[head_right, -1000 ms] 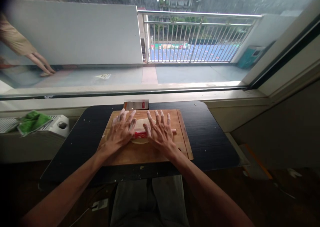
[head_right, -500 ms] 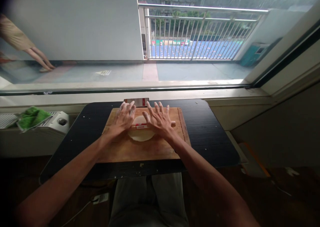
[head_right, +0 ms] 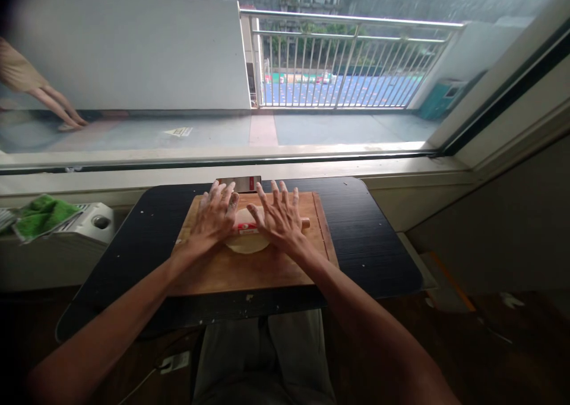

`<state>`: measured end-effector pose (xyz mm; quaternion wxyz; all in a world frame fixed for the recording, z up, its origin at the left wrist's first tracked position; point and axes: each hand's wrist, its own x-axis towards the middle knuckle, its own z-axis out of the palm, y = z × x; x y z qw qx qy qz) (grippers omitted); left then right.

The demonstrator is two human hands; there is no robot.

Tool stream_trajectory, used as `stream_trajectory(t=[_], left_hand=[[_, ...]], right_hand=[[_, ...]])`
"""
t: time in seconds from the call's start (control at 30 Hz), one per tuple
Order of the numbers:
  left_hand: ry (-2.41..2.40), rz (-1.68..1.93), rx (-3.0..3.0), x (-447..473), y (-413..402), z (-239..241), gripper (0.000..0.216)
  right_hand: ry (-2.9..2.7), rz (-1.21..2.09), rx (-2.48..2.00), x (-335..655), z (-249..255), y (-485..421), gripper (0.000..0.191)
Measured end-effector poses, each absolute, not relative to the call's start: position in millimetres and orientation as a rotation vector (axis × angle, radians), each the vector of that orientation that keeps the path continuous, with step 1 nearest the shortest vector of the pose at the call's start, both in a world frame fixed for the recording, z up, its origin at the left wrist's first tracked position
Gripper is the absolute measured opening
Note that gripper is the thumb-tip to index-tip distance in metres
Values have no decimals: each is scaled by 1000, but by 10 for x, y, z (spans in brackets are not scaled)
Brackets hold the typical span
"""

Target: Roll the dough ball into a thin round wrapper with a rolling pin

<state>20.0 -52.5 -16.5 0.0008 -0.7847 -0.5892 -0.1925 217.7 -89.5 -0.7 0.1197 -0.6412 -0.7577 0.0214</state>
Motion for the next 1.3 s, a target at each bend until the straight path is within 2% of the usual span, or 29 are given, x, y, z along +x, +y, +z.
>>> stream_trajectory(t=[0.27,0.43,0.63,1.03,1.17,1.3], left_hand=[[-1849,-596,-2528,250,-57,-104,68],[-1787,-476,-2674,181,-521,-199,71],[-1692,-462,-2574,175,-1053,-201,69],[-1764,-641,-2531,241,67,-46,76],[-1818,-683,-2517,225,49,-81,75],[-1795,-596,-2542,186,-353,-144,73]], right_hand=[[-2203,272,-1877,2200,50,-496,73],[-2225,98,-1849,2177,-26,-926,74],[-2237,0,-1798,2160,-50,-1388,65],[-2141,176,-1857,2156,38,-200,74],[-2168,248,-1872,2152,57,-301,77],[-2209,192,-1855,2122,4,-746,76]])
